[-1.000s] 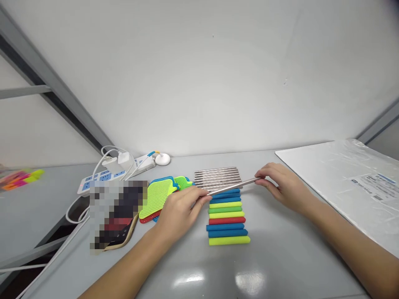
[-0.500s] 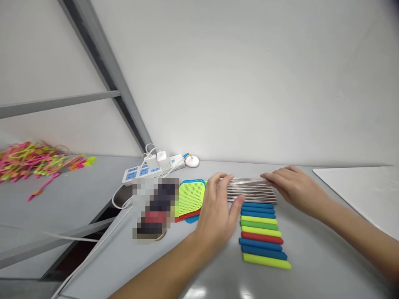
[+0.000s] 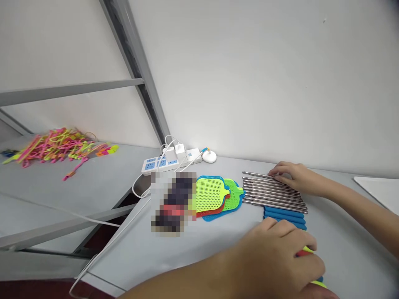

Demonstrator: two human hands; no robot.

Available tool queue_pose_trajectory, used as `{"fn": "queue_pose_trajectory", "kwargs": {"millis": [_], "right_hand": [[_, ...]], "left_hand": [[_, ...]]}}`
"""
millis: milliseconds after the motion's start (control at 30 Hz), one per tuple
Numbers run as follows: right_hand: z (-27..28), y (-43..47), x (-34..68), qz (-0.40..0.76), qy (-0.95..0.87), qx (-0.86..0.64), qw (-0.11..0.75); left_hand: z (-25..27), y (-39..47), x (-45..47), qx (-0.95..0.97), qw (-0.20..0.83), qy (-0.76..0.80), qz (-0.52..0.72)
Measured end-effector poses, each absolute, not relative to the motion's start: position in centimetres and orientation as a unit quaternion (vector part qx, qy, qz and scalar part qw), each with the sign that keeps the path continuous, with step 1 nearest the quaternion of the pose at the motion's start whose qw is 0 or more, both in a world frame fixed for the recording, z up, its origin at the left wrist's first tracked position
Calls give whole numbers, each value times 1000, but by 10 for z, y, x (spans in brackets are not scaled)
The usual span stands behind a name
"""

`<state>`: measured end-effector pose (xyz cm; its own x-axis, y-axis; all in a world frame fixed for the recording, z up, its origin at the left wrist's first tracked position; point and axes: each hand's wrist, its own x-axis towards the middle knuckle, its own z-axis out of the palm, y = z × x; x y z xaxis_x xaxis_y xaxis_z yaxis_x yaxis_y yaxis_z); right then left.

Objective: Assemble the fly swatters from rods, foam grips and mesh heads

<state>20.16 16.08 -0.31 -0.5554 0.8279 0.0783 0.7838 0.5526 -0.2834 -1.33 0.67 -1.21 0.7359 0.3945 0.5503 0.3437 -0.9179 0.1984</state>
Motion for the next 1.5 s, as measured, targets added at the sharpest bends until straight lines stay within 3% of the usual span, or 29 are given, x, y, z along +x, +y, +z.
{"fn": "queue_pose_trajectory", "kwargs": {"millis": [267,400,567,767,933,1100,1333,1500], "right_hand": [[-1,165,204,112,-886,-442,83],[-5,166,205,42,-895,-434,96],[-3,132,211,-83,-878,-438,174],[-5,43,219,-100,-820,-446,344],[-19,15,210,25,-775,-443,450],[-26,25,205,176,-728,-463,474],[-39,51,218,435,-467,-495,591],[-44,70,217,490,-401,-460,623]], "left_hand": [[-16,10,-13,934,63,193,294],[-15,9,-14,938,76,196,277],[-11,10,-20,941,101,198,257],[-2,7,-25,939,152,205,229],[3,9,-27,910,211,284,216],[-1,25,-34,856,230,357,295],[-7,32,-34,757,325,397,404],[-9,30,-27,716,374,407,427]]}}
